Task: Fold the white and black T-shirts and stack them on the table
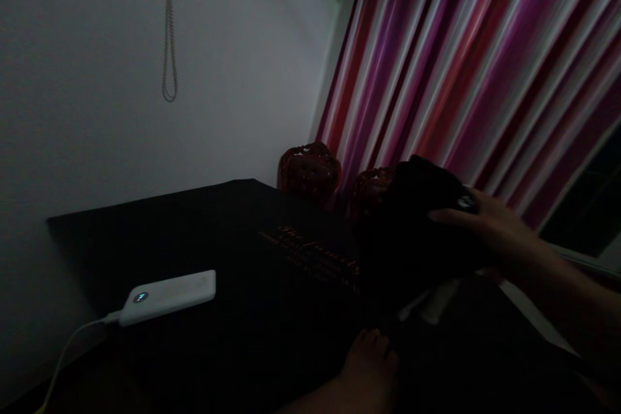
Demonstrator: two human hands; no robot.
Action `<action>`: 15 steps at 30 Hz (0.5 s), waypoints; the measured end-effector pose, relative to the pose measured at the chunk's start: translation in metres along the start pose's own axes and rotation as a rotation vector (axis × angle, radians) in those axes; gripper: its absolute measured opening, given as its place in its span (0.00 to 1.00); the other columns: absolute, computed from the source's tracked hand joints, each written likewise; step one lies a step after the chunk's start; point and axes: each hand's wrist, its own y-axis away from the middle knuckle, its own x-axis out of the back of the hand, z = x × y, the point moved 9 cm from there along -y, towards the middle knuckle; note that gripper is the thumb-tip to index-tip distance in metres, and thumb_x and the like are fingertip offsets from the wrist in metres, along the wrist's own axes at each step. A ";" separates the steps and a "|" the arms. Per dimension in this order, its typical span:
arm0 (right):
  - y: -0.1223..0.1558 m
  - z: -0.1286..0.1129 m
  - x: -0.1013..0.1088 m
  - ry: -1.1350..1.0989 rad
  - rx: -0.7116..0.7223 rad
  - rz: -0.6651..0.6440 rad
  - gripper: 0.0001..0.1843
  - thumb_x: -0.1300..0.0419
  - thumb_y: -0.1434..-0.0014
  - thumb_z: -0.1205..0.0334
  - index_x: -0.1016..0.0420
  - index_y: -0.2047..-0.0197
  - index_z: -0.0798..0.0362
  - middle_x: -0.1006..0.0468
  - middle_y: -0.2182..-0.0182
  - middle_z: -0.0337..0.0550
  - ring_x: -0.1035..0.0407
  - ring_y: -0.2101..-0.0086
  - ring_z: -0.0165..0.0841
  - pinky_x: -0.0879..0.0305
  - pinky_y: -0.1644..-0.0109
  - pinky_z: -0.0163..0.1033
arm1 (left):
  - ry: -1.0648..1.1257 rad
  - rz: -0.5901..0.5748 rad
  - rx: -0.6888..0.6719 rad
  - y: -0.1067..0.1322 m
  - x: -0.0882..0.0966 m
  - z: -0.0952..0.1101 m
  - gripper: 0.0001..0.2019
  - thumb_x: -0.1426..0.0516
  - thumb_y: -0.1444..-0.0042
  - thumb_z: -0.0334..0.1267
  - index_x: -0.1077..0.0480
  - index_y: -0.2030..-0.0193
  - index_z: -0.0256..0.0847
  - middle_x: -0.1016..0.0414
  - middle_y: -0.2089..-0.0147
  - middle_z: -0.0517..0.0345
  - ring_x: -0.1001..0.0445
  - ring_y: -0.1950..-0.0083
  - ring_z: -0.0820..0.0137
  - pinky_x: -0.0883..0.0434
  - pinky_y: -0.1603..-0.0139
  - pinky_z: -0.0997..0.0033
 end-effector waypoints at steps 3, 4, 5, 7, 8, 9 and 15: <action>-0.035 -0.017 -0.103 0.075 0.133 -0.285 0.19 0.35 0.47 0.50 0.28 0.60 0.56 0.23 0.66 0.46 0.29 0.70 0.33 0.33 0.70 0.34 | 0.017 -0.063 0.003 -0.002 -0.008 -0.004 0.22 0.49 0.38 0.44 0.33 0.43 0.30 0.39 0.35 0.37 0.44 0.32 0.49 0.42 0.34 0.46; -0.042 -0.013 -0.135 0.082 0.132 -0.393 0.17 0.38 0.44 0.50 0.28 0.60 0.57 0.23 0.67 0.47 0.29 0.70 0.33 0.33 0.71 0.33 | 0.023 -0.073 -0.004 -0.003 -0.010 -0.004 0.22 0.49 0.38 0.44 0.34 0.43 0.30 0.40 0.34 0.36 0.44 0.32 0.49 0.42 0.34 0.46; -0.048 -0.005 -0.163 0.087 0.113 -0.480 0.16 0.40 0.41 0.51 0.28 0.60 0.57 0.22 0.67 0.47 0.28 0.71 0.32 0.33 0.71 0.33 | 0.033 -0.067 -0.008 -0.003 -0.011 -0.004 0.22 0.49 0.38 0.44 0.34 0.42 0.31 0.40 0.34 0.37 0.44 0.32 0.49 0.42 0.34 0.46; -0.061 0.015 -0.200 0.164 0.079 -0.539 0.14 0.43 0.39 0.54 0.28 0.60 0.57 0.22 0.68 0.47 0.28 0.72 0.31 0.34 0.72 0.32 | 0.052 -0.049 0.014 -0.005 -0.013 -0.007 0.22 0.49 0.38 0.44 0.33 0.43 0.32 0.39 0.34 0.38 0.43 0.32 0.50 0.42 0.34 0.46; -0.067 0.025 -0.211 0.230 0.075 -0.526 0.13 0.43 0.38 0.55 0.27 0.60 0.57 0.21 0.69 0.46 0.28 0.72 0.31 0.34 0.71 0.32 | 0.056 -0.043 0.029 -0.006 -0.014 -0.009 0.21 0.48 0.38 0.44 0.33 0.43 0.33 0.39 0.34 0.38 0.43 0.32 0.50 0.42 0.34 0.46; -0.072 0.035 -0.221 0.303 0.078 -0.510 0.12 0.43 0.39 0.57 0.26 0.61 0.57 0.21 0.70 0.46 0.28 0.72 0.30 0.35 0.71 0.32 | 0.060 -0.044 0.039 -0.006 -0.016 -0.010 0.22 0.48 0.38 0.44 0.33 0.43 0.33 0.39 0.34 0.38 0.44 0.32 0.50 0.42 0.34 0.45; -0.063 0.080 -0.283 0.463 0.087 -0.531 0.14 0.37 0.43 0.54 0.23 0.74 0.56 0.24 0.77 0.45 0.28 0.70 0.35 0.38 0.67 0.33 | 0.129 -0.094 0.042 -0.010 -0.017 -0.012 0.22 0.46 0.41 0.44 0.32 0.43 0.34 0.39 0.34 0.38 0.45 0.31 0.48 0.44 0.34 0.40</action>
